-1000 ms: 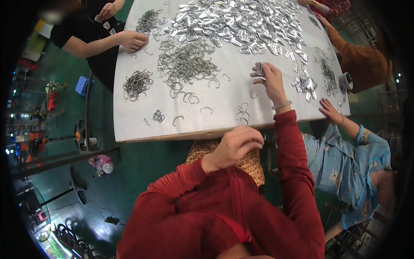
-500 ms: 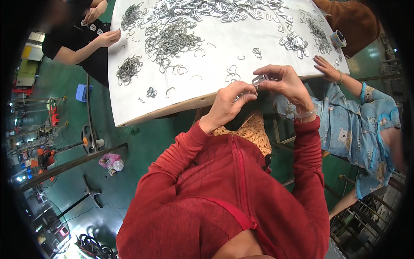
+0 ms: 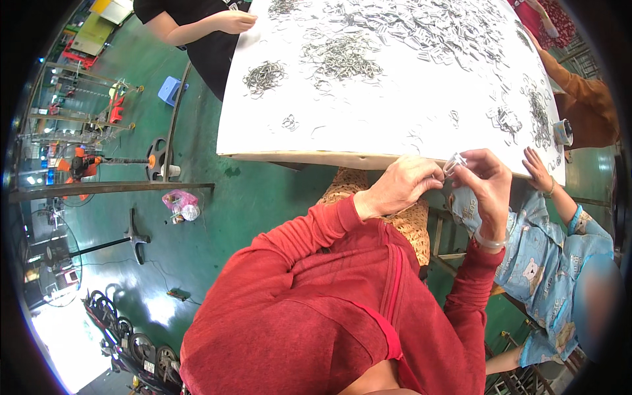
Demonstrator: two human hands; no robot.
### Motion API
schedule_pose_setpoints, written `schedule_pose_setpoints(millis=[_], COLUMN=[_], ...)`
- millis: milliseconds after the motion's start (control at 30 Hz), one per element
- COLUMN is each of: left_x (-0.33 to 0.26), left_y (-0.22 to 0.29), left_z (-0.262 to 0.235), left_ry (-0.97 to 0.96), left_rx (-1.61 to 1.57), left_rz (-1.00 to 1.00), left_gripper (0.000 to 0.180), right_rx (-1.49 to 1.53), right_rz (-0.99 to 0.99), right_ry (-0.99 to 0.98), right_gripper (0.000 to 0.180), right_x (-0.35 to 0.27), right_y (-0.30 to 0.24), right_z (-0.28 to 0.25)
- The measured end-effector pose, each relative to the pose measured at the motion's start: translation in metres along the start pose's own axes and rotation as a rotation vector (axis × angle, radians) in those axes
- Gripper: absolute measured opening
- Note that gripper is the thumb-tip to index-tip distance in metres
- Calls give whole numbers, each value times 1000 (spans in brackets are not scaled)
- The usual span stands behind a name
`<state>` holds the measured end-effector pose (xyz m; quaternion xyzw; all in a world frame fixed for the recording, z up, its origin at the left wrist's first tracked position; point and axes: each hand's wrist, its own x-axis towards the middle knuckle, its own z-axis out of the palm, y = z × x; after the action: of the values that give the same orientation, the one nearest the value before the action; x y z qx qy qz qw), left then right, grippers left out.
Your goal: The person picks small metal hooks and rectangular metal pieces from a table and connects them by hand. They repeatedly form short chains and hang them on a nearby rack. Other people at the table perform similar assembly actions.
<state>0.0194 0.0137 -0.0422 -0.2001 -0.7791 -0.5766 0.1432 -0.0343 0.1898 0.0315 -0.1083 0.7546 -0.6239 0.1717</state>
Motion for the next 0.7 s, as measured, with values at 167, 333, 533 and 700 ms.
schedule_pose_setpoints(millis=[167, 333, 533, 700], left_x=[-10, -10, 26, 41], left_y=[-8, -35, -118, -147], left_z=[-4, -65, -187, -199], left_ry=[23, 185, 186, -238], left_rx=[-37, 115, 809, 1026], left_rz=[-31, -231, -209, -233], left_gripper=[24, 25, 14, 13], right_rx=[68, 40, 74, 77], right_rz=[-22, -27, 0, -4], right_ry=[86, 143, 126, 153], right_gripper=[13, 17, 17, 16], right_x=[-14, -21, -21, -20], right_y=[-11, -11, -13, -17], right_z=[18, 22, 28, 28])
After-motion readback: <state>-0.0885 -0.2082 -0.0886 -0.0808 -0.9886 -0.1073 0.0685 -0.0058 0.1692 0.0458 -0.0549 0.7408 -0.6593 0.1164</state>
